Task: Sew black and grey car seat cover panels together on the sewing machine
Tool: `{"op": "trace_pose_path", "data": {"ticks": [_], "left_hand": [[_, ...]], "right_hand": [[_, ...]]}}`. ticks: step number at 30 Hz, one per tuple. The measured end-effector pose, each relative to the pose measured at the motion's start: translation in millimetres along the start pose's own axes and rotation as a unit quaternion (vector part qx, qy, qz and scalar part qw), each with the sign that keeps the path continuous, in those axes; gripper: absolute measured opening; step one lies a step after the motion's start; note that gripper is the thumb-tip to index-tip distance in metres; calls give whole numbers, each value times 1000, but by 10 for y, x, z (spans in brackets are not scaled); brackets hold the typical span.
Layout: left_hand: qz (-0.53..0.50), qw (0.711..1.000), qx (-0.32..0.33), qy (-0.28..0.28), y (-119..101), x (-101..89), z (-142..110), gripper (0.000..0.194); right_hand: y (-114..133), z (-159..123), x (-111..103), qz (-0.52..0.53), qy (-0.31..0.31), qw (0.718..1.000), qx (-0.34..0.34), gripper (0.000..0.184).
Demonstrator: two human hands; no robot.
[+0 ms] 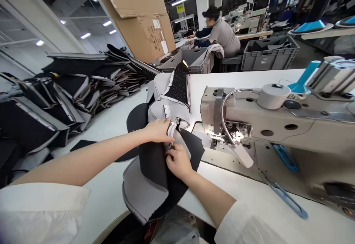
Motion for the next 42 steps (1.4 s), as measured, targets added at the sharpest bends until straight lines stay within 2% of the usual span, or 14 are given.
{"op": "trace_pose_path", "data": {"ticks": [5, 9, 12, 15, 17, 20, 24, 26, 28, 32, 35, 37, 39, 42], "left_hand": [[24, 997, -64, 39, -189, -59, -18, 99], [33, 992, -99, 69, -128, -94, -24, 51], [43, 988, -138, 57, 254, -296, -124, 30], [61, 980, -187, -7, 780, -636, -353, 28], [93, 972, -198, -84, 1026, -795, -533, 30], [148, 967, -109, -176, 1056, -678, -709, 26], [170, 967, 49, -182, 779, -30, -700, 12], [124, 965, 113, -201, 679, 230, -659, 13], [-6, 959, 193, -209, 637, 371, -620, 13], [-311, 885, 338, -77, 617, 481, -545, 8], [-394, 843, 365, -19, 638, 508, -548, 7], [-387, 844, 372, -3, 684, 496, -577, 7], [-339, 857, 389, 11, 771, 427, -608, 13], [-262, 878, 400, -2, 1015, 201, -600, 27]], "right_hand": [[-72, -45, -87, 25, -29, 999, -39, 44], [11, -118, -37, -9, 64, 985, -158, 27], [92, -173, 51, -50, 128, 971, -196, 17], [91, -167, 93, -82, 106, 983, -126, 30], [59, -150, 105, -90, 80, 989, -82, 39], [-4, -132, 100, -87, 50, 994, -42, 46], [-62, -148, -3, -66, 0, 998, -4, 47], [-43, -178, -99, -36, -60, 998, -9, 44], [9, -220, -199, -4, -139, 990, -35, 44], [103, -254, -293, 50, -200, 973, -107, 47], [29, -214, -319, 116, -212, 965, -99, 35], [-59, -155, -350, 147, -203, 965, -80, 24], [-115, -65, -403, 182, -154, 967, -89, 17], [-93, 109, -444, 252, 35, 958, -132, 17]]}}
Point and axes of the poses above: each hand's wrist, its own z-axis towards the middle knuckle, its own x-axis out of the palm, y = z × x, the point moved 3 cm from there along z, towards the middle knuckle, and after that the axes turned 15 degrees about y, right-handed, at the moved point
